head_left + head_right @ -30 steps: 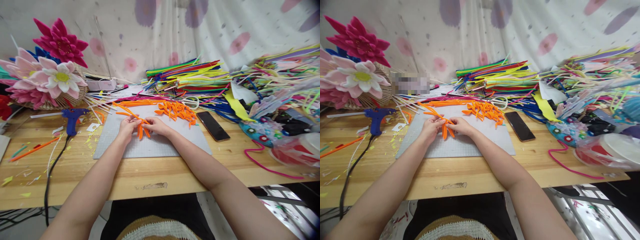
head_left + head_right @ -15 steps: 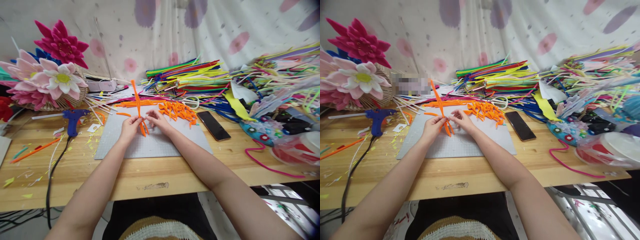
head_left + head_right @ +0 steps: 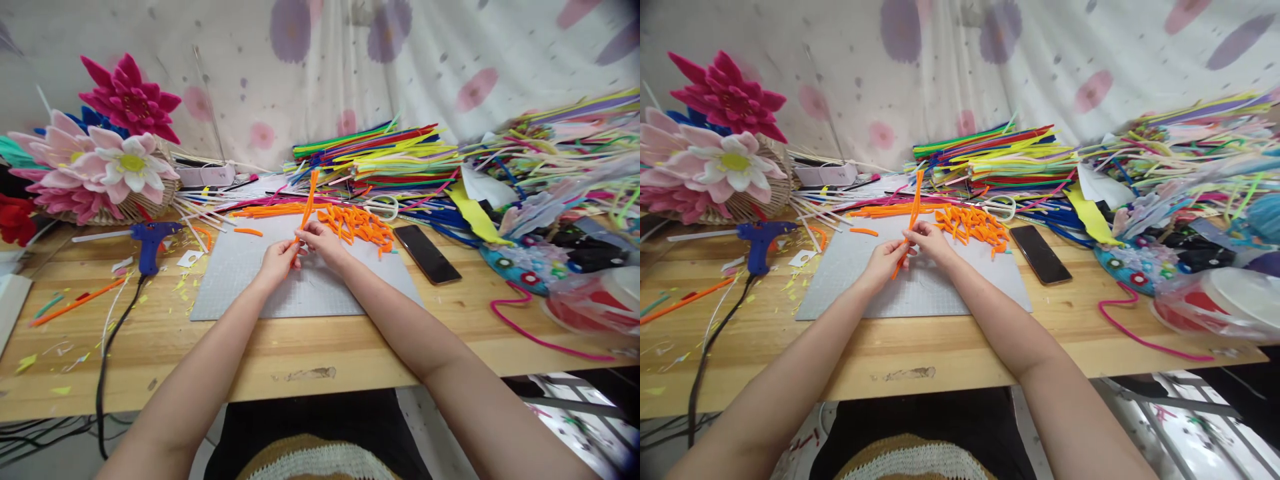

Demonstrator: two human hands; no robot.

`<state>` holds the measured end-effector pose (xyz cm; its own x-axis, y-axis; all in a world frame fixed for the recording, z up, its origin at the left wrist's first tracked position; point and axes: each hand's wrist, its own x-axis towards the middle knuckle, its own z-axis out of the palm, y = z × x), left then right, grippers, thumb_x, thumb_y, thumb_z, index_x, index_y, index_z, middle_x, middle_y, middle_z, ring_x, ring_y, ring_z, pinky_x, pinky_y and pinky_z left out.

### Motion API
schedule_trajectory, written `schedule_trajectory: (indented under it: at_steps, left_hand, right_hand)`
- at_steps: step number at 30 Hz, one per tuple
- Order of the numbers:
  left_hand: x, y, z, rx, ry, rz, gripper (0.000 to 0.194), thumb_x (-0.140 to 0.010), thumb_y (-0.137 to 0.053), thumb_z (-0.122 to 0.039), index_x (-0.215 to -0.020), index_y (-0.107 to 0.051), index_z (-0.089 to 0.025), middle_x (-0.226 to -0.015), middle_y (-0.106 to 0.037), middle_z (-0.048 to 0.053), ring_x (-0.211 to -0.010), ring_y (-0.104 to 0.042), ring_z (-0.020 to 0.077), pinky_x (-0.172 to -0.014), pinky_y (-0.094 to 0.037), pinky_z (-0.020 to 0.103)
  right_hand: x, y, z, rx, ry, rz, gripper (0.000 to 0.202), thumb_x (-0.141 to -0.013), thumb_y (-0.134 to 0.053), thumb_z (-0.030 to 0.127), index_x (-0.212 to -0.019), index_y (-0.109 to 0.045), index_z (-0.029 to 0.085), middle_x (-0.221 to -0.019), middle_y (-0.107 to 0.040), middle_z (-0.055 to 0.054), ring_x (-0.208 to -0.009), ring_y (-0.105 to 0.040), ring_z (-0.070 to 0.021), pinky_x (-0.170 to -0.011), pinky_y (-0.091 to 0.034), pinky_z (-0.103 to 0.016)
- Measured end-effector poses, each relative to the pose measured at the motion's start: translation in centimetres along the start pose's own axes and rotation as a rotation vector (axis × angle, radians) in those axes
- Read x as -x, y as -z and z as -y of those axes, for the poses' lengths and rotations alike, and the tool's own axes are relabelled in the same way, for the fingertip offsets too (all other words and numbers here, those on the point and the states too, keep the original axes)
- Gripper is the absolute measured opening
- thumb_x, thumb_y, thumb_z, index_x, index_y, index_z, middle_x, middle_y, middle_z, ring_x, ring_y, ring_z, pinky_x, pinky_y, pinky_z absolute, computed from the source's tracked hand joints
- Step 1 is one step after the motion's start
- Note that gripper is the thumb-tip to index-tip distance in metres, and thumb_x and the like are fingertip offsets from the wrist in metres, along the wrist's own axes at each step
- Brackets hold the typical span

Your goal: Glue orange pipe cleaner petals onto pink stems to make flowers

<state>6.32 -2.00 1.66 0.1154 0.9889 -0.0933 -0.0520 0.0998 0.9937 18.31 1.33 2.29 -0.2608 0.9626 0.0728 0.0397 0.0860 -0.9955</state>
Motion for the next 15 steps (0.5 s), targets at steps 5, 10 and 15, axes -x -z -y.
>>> schedule_trajectory:
  at_steps: [5, 10, 15]
  left_hand:
    - [-1.6, -0.7, -0.1, -0.175, 0.038, -0.06, 0.025, -0.072, -0.055, -0.037, -0.064, -0.059, -0.015, -0.063, -0.061, 0.004, -0.039, -0.045, 0.0076, -0.041, -0.034, 0.022]
    - [-2.3, -2.8, -0.2, -0.573, -0.205, -0.171, 0.026, -0.079, -0.047, -0.03, -0.061, -0.061, -0.018, -0.055, -0.057, 0.003, -0.049, -0.049, 0.0136, -0.053, -0.035, 0.025]
    - [-1.7, -4.6, -0.2, -0.832, -0.285, -0.221, 0.028, -0.083, -0.039, -0.027, -0.078, -0.065, -0.017, -0.072, -0.064, 0.008, -0.066, -0.056, 0.02, -0.063, -0.036, 0.028]
  right_hand:
    - [-0.6, 1.4, -0.2, 0.279, -0.003, -0.095, 0.03, -0.069, -0.054, 0.046, -0.065, -0.053, 0.015, -0.057, -0.051, 0.002, -0.054, -0.046, -0.009, -0.052, -0.034, -0.022]
    - [-1.5, 3.5, -0.3, 0.378, -0.067, -0.251, 0.03, -0.07, -0.056, 0.041, -0.055, -0.048, 0.016, -0.053, -0.052, 0.001, -0.051, -0.046, -0.0094, -0.05, -0.034, -0.023]
    - [-1.7, 4.4, 0.2, 0.099, -0.172, -0.313, 0.021, -0.07, -0.057, 0.028, -0.057, -0.047, 0.016, -0.055, -0.056, 0.0, -0.051, -0.051, -0.0086, -0.047, -0.036, -0.019]
